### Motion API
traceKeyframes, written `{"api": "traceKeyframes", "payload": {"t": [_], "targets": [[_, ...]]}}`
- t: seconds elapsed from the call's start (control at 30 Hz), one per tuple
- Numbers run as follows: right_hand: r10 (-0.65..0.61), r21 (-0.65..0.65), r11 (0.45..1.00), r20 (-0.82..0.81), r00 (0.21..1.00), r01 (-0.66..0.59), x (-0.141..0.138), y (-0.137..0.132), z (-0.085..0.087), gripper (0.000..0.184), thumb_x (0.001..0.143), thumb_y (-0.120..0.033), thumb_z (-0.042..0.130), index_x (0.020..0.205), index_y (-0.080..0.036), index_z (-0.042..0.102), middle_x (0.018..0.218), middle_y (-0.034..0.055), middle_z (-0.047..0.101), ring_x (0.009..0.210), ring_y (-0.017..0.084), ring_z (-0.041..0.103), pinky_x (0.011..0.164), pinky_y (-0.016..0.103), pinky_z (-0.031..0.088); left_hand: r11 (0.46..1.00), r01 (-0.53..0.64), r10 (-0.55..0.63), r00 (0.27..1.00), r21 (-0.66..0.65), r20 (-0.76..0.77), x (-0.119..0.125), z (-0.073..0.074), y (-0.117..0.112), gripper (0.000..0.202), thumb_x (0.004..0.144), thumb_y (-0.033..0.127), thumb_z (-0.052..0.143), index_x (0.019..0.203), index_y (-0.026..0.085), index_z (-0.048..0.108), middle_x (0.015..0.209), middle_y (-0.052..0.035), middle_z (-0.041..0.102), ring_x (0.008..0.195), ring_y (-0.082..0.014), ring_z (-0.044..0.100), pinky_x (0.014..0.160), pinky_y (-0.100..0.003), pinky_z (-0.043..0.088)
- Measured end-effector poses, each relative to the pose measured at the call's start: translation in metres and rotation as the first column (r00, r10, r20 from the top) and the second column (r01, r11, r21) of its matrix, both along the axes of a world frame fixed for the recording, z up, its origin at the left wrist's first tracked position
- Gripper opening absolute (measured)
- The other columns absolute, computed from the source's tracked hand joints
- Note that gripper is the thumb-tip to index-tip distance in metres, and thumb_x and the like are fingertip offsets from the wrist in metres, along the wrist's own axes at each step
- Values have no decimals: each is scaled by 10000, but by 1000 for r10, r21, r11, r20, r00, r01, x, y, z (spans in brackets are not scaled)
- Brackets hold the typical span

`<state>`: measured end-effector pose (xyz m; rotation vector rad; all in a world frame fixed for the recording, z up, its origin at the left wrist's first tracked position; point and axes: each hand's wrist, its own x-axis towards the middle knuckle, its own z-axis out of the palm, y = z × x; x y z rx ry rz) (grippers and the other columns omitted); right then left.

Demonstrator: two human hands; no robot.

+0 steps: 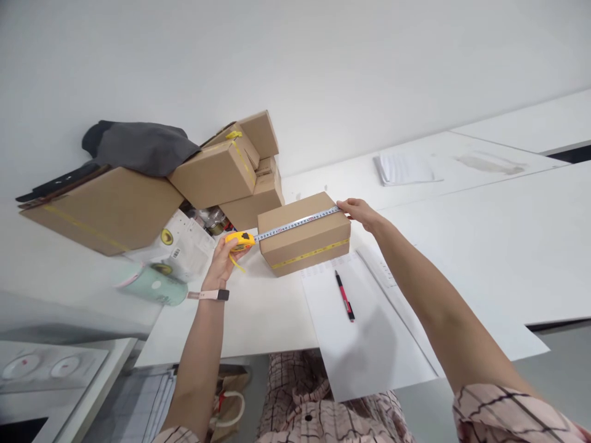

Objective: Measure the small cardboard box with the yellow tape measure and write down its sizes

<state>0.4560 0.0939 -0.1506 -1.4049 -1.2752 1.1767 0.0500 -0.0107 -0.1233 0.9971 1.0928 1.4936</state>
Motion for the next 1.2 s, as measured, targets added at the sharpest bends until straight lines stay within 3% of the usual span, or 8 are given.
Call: {"api": "traceKeyframes", "payload": {"t": [0.17, 0.53, 0.67, 0.83, 1.07, 1.2], "targets": [[-60, 35, 998, 19, 998, 59, -16, -10, 0, 336, 762, -480, 763, 757, -196, 583, 794, 14, 637, 735, 132, 565, 624, 242, 456, 999, 50, -50, 999, -8, 0, -2, -2, 6, 498, 669, 306, 837, 1088, 188, 594, 1048, -56, 721, 966, -234, 714, 893, -445, 568], [-116, -18, 993, 66, 991, 118, -22, -24, 12, 374, 743, -485, 780, 716, -177, 571, 748, 17, 595, 680, 125, 540, 513, 223, 441, 978, 161, -174, 980, -129, -95, -12, 9, 9, 393, 709, 348, 801, 1023, 137, 694, 1029, -111, 758, 918, -243, 723, 833, -411, 599], [-120, -44, 991, 105, 987, 125, -23, -26, 20, 364, 758, -430, 790, 668, -169, 553, 720, 36, 601, 660, 130, 552, 491, 225, 463, 964, 212, -235, 962, -163, -140, -18, 14, 13, 404, 732, 375, 788, 1048, 132, 723, 1064, -128, 757, 934, -260, 727, 814, -405, 611], [-131, -51, 989, 135, 982, 139, -25, -29, 24, 364, 791, -390, 772, 630, -171, 529, 701, 49, 605, 649, 131, 567, 469, 214, 482, 963, 188, -223, 957, -193, -183, -21, 18, 19, 408, 724, 372, 782, 1053, 137, 729, 1027, -114, 765, 913, -261, 731, 774, -382, 620], [-165, -44, 984, 110, 980, 171, -31, -36, 20, 377, 795, -391, 774, 627, -176, 513, 718, 55, 620, 648, 136, 584, 452, 218, 495, 951, 220, -258, 951, -218, -169, -29, 18, 32, 434, 725, 352, 772, 1087, 121, 713, 1053, -125, 756, 955, -272, 728, 799, -396, 620], [-122, -43, 990, 178, 976, 132, -28, -37, 25, 371, 793, -420, 773, 630, -175, 546, 734, 81, 647, 656, 160, 609, 488, 266, 538, 935, 270, -314, 932, -232, -181, -35, 22, 33, 463, 705, 355, 799, 1098, 124, 721, 1092, -131, 749, 1030, -300, 705, 810, -415, 618]]}}
